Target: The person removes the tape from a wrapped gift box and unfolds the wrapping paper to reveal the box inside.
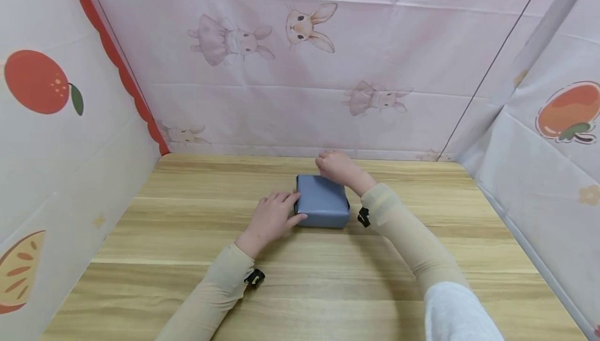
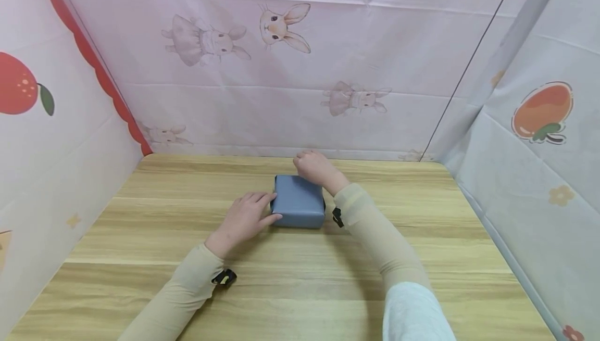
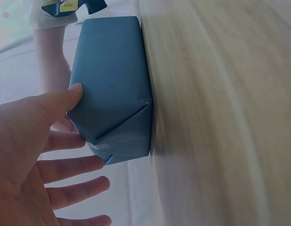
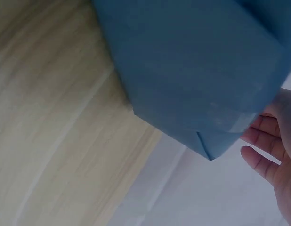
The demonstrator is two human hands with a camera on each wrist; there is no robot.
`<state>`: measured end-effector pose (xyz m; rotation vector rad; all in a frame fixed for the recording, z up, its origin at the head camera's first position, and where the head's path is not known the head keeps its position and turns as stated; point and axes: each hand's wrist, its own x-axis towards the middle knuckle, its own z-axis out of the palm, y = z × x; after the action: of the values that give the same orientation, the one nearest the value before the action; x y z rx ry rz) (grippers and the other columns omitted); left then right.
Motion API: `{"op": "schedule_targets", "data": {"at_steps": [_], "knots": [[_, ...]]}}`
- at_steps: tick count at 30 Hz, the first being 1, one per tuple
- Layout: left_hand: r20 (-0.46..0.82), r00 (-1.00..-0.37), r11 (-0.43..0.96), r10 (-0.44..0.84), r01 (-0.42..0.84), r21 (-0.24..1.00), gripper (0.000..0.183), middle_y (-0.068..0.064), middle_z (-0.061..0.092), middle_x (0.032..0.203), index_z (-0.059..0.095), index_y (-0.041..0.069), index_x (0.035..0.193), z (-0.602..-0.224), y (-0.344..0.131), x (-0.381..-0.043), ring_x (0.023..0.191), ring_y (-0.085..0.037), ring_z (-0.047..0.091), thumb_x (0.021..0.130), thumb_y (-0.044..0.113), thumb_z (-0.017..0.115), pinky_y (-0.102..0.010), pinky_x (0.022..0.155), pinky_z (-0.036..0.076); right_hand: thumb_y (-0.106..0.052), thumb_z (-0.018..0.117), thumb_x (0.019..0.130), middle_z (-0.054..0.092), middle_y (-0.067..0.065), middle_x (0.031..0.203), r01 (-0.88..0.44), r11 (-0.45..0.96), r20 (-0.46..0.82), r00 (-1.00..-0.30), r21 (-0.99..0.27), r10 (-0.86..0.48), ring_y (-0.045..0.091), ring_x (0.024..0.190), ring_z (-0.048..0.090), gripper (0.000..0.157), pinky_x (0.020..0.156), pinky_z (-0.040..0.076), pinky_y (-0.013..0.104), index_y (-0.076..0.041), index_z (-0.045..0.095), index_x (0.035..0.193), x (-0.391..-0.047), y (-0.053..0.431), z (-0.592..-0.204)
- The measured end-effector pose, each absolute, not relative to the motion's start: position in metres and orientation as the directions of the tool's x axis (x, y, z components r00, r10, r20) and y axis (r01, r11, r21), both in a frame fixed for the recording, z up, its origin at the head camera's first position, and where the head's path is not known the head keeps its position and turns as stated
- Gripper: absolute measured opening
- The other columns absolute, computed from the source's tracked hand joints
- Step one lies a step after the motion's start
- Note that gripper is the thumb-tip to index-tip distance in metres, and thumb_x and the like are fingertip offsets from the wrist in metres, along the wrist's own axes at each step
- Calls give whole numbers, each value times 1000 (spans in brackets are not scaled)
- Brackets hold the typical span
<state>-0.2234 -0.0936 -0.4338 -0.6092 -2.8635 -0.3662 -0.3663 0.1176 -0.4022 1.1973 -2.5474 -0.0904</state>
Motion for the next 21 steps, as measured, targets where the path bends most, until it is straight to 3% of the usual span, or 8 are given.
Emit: {"op": "schedule_targets", "data": {"at_steps": [9, 16, 21], "knots": [[230, -898, 881, 375, 423, 214, 62, -11, 61, 132, 54, 15, 140, -435, -93, -224, 122, -33, 57, 92, 54, 58, -55, 93, 49, -9, 59, 95, 63, 7, 76, -733, 676, 254, -642, 70, -723, 21, 67, 55, 17, 66, 49, 36, -7, 65, 79, -373, 121, -407], [224, -900, 881, 373, 419, 217, 62, -11, 61, 132, 53, 15, 141, -437, -92, -224, 121, -33, 57, 93, 55, 57, -54, 93, 49, -9, 60, 95, 71, 9, 91, -725, 687, 259, -672, -39, -694, 23, 81, 66, 13, 73, 55, 36, -5, 72, 94, -370, 127, -403], [232, -900, 885, 370, 417, 208, 63, -10, 61, 132, 53, 15, 141, -438, -93, -225, 120, -33, 58, 93, 55, 57, -53, 93, 49, -9, 63, 93, 71, 10, 94, -726, 683, 285, -672, -72, -684, 24, 84, 67, 11, 74, 55, 36, -4, 72, 96, -366, 132, -398]]}}
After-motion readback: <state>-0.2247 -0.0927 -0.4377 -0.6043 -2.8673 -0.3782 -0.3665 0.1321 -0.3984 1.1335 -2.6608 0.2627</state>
